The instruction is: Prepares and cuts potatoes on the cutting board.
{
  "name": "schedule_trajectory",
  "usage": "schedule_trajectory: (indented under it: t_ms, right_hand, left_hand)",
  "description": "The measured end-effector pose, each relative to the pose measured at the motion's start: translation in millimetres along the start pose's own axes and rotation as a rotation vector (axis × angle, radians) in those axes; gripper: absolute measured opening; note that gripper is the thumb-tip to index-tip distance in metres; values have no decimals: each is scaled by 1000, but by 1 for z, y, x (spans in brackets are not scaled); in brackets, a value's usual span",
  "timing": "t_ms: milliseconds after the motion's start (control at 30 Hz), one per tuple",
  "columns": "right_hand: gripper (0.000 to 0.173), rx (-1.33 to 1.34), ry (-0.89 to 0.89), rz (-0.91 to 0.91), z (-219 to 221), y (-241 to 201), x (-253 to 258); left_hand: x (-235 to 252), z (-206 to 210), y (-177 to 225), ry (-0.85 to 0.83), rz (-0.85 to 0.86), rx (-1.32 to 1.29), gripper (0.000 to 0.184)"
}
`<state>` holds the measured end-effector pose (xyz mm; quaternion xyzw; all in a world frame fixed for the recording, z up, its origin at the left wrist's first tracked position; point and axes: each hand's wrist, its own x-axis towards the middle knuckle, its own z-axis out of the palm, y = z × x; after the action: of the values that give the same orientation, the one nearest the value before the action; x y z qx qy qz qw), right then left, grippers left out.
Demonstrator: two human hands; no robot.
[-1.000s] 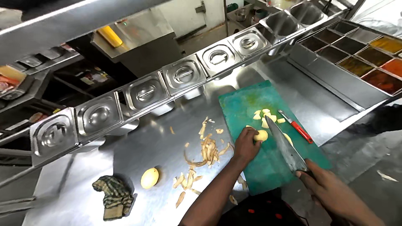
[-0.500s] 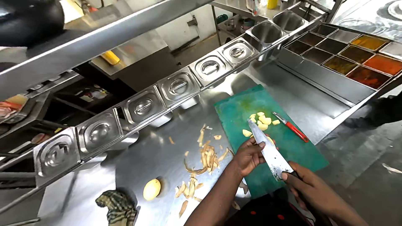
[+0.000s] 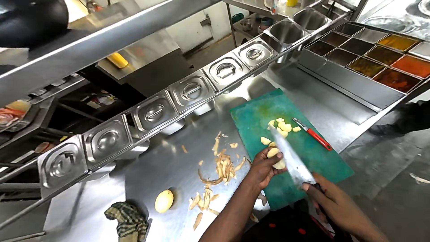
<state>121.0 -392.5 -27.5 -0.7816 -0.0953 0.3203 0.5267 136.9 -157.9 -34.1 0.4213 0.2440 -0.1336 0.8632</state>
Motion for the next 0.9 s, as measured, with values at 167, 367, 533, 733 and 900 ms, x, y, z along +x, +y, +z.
schedule_trajectory:
  t_ms: [167,367,533,733,900]
  right_hand:
    - [40,-251,-48,91,-27,3,-8]
    - [38,-626,-240,228,-23,-9,25]
    - [35,-769,-111,213,-26,-22,22]
    - [38,-954,-114,188,13,-33,-8]
    - [34,-1081,-90,162,35,-39,-11]
  left_hand:
    - [5,-52,15,478,486,327,26]
    - [16,-67,1,436,901,1349,31]
    - [13,-73,-52,106,1026,1730,28]
    - [15,-82,-29,154,799,1509,38]
    - [21,-75,-13,127,652,1476,42]
